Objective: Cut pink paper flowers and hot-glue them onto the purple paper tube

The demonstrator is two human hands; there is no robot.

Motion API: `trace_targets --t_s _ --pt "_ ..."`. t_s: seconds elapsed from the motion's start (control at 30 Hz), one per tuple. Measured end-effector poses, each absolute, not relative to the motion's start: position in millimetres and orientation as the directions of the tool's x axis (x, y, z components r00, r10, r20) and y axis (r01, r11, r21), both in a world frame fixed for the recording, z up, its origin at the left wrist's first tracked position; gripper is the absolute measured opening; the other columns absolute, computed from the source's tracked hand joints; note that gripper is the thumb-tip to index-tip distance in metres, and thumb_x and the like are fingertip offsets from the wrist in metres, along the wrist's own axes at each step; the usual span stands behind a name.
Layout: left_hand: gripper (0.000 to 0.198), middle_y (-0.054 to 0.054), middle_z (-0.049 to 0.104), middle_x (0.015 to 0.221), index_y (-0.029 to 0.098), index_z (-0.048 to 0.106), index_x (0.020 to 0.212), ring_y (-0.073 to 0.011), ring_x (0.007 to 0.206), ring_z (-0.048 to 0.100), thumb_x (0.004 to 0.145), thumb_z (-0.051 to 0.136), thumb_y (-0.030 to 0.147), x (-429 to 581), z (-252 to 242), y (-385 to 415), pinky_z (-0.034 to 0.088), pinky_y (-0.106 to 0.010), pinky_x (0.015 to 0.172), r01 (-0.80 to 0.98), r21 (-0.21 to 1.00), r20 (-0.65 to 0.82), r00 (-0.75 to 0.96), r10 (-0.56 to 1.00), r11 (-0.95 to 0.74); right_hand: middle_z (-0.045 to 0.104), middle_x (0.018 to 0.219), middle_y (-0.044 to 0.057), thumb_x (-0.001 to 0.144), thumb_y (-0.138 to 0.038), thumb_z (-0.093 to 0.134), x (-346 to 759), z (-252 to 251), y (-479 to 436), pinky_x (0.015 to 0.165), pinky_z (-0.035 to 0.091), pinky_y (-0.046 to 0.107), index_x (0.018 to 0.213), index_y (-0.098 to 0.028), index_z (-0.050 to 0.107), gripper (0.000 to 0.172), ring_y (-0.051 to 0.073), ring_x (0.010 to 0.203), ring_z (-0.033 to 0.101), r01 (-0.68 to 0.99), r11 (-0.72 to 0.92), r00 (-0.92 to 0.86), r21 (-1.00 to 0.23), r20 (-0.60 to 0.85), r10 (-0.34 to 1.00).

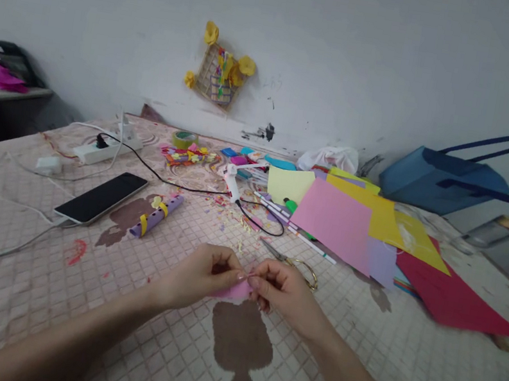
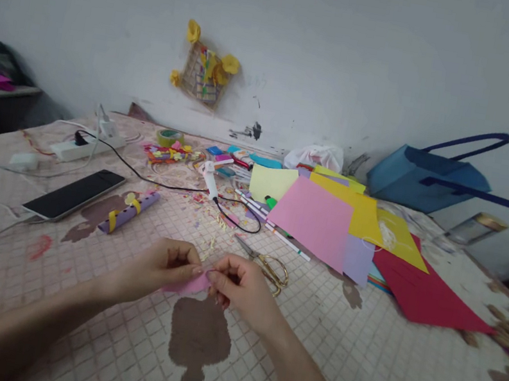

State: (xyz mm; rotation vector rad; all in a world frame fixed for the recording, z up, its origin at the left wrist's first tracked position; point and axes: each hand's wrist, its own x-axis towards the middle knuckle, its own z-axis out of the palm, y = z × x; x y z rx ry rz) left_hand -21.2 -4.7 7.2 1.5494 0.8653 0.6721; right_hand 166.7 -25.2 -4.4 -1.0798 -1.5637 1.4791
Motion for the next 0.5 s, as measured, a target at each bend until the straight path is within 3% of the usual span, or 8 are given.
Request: trace_targets --t_s 0.23,0.33,0.43,0.5 --pt "0.027 0.003 0.049 0.052 0.012 0.057 0.064 -0.0056 0.046 0.039 0.075 0.058 0.036 -22 11 -5 0.026 -0.017 0.041 0.237 0.969 -0.073 0.556 0.828 -0.074 0.056 0.061 -0.001 0.085 -0.037 0.052 171 -1 -24 0.046 0.040 0.020 0.074 -0.015 0.057 0.024 0.008 0.049 0.048 0.223 0.148 -0.386 -0.964 0.052 0.921" --pt "0.029 0.002 0.054 0.051 0.013 0.055 0.064 -0.0055 0.043 0.042 0.075 0.058 0.039 -24 12 -2 0.026 -0.016 0.039 0.218 0.976 -0.138 0.517 0.845 0.026 0.058 0.063 0.000 0.085 -0.035 0.051 190 4 -16 0.050 0.041 0.022 0.079 -0.016 0.058 0.020 0.009 0.051 0.051 0.337 0.191 -0.243 -0.922 0.110 0.964" --pt "0.029 -0.001 0.061 0.057 0.013 0.054 0.070 -0.0077 0.044 0.051 0.075 0.059 0.041 -25 11 2 0.030 -0.016 0.037 0.190 0.967 -0.240 0.465 0.852 0.169 0.058 0.064 0.000 0.085 -0.034 0.047 215 8 -6 0.050 0.039 0.023 0.079 -0.017 0.054 0.019 0.011 0.051 0.050 0.497 0.198 -0.063 -0.845 0.193 0.979" --pt "0.028 -0.003 0.065 0.065 0.014 0.053 0.072 -0.0092 0.046 0.055 0.074 0.059 0.041 -25 9 5 0.034 -0.017 0.038 0.148 0.960 -0.279 0.443 0.852 0.238 0.057 0.061 -0.001 0.084 -0.033 0.048 226 8 -2 0.050 0.035 0.023 0.073 -0.018 0.054 0.020 0.011 0.050 0.048 0.673 0.204 -0.065 -0.711 0.218 0.974"
